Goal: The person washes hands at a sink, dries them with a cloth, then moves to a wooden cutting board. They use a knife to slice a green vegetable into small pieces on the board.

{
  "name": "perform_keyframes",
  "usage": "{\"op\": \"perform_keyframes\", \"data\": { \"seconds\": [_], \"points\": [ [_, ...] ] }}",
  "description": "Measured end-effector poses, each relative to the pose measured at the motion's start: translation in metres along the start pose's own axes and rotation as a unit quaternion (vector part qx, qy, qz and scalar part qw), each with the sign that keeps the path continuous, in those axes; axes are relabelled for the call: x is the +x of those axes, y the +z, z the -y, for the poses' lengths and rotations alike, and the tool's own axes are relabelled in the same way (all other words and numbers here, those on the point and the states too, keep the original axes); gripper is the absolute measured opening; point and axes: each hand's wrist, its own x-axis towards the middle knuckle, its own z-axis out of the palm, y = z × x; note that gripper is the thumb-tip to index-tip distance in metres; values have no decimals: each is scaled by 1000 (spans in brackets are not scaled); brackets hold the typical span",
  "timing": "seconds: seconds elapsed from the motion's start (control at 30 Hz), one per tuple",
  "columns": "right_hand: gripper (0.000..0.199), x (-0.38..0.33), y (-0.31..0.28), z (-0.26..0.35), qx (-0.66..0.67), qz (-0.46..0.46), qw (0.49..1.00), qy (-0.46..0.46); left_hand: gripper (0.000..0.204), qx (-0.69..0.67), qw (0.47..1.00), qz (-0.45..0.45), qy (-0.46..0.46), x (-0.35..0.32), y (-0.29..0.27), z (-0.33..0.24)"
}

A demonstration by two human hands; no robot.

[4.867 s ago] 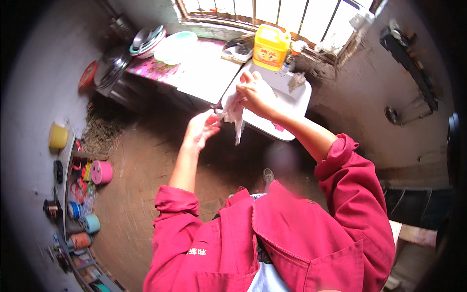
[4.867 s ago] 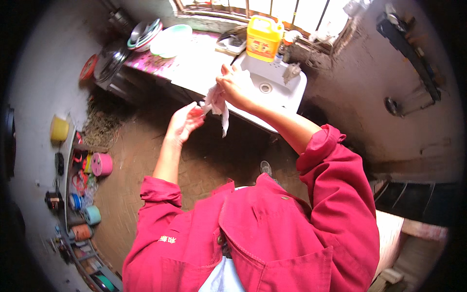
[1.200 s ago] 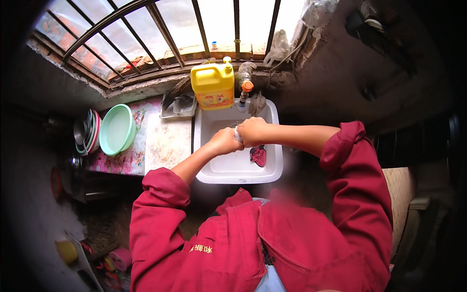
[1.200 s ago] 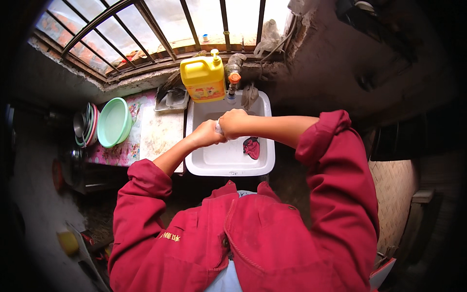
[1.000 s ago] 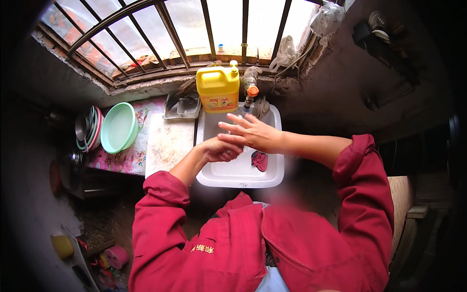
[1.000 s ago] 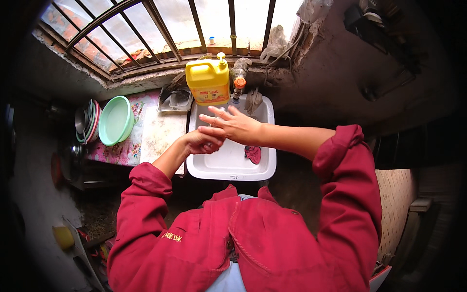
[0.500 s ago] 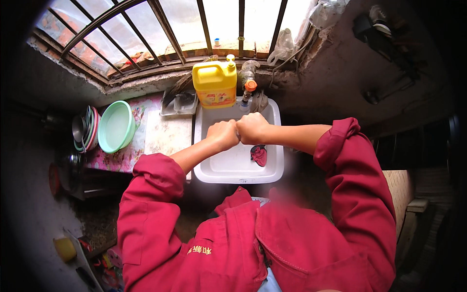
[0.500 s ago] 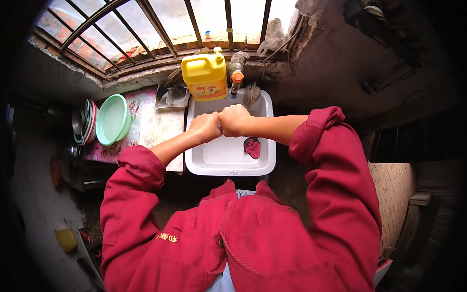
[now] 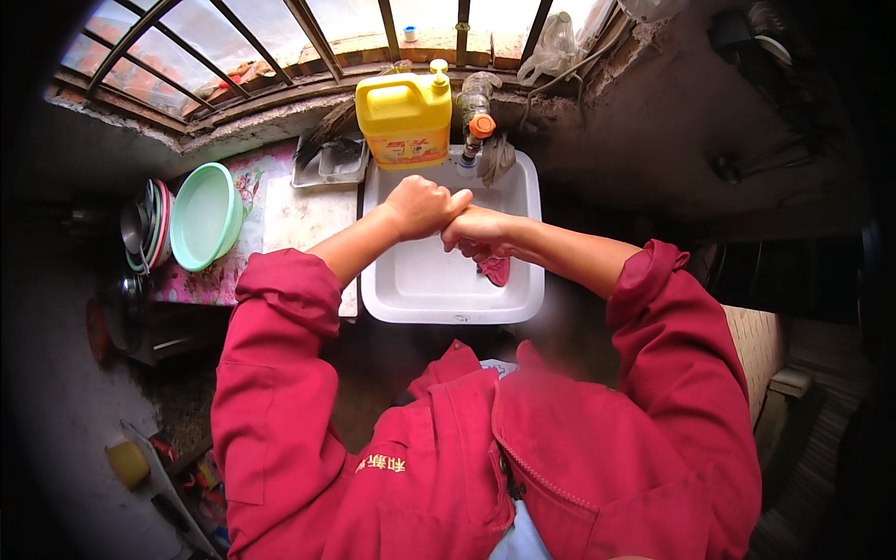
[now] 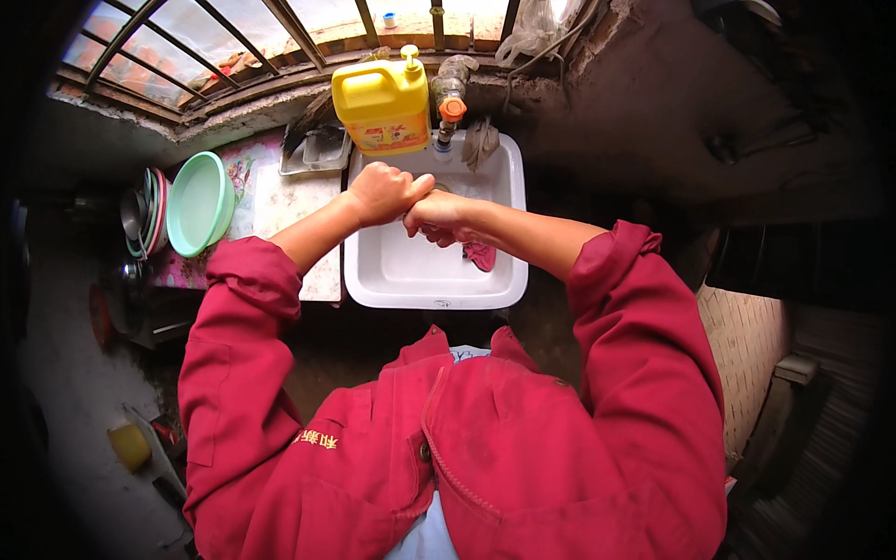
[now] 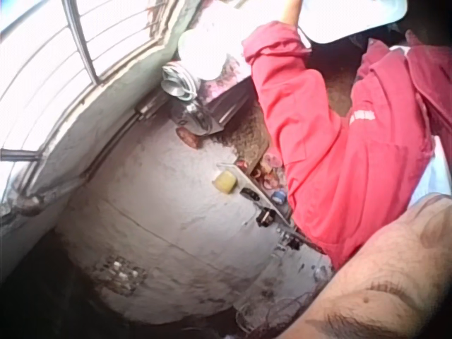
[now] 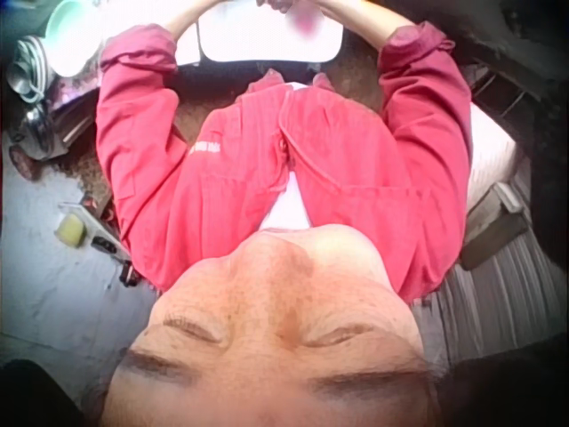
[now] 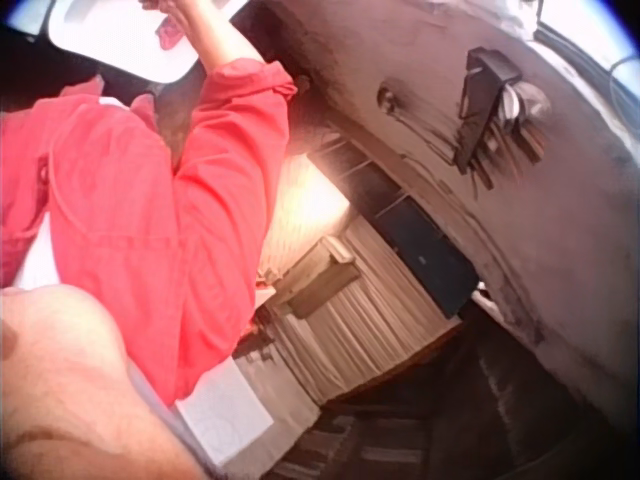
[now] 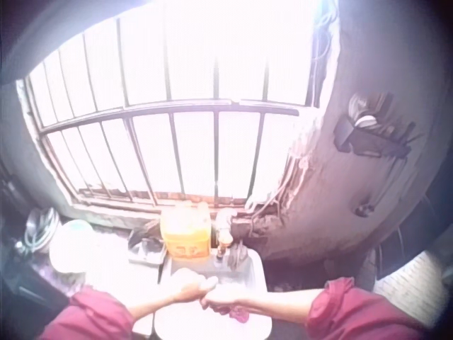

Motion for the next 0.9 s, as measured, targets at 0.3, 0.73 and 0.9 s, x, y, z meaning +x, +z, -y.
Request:
{"op": "perform_keyframes", "data": {
  "seconds": [0.3, 0.73, 0.9],
  "points": [
    [23, -11, -6, 13, 161, 171, 969, -74, 20, -22, 989, -133, -56, -11, -5, 21],
    [56, -7, -17, -59, 94, -9, 985, -146, 85, -531, 669, -169, -491, -60, 49, -105],
    [32, -31, -27, -83, -120, -111, 892, -421, 88, -448, 766, -231, -399, -27, -9, -146]
  ]
}}
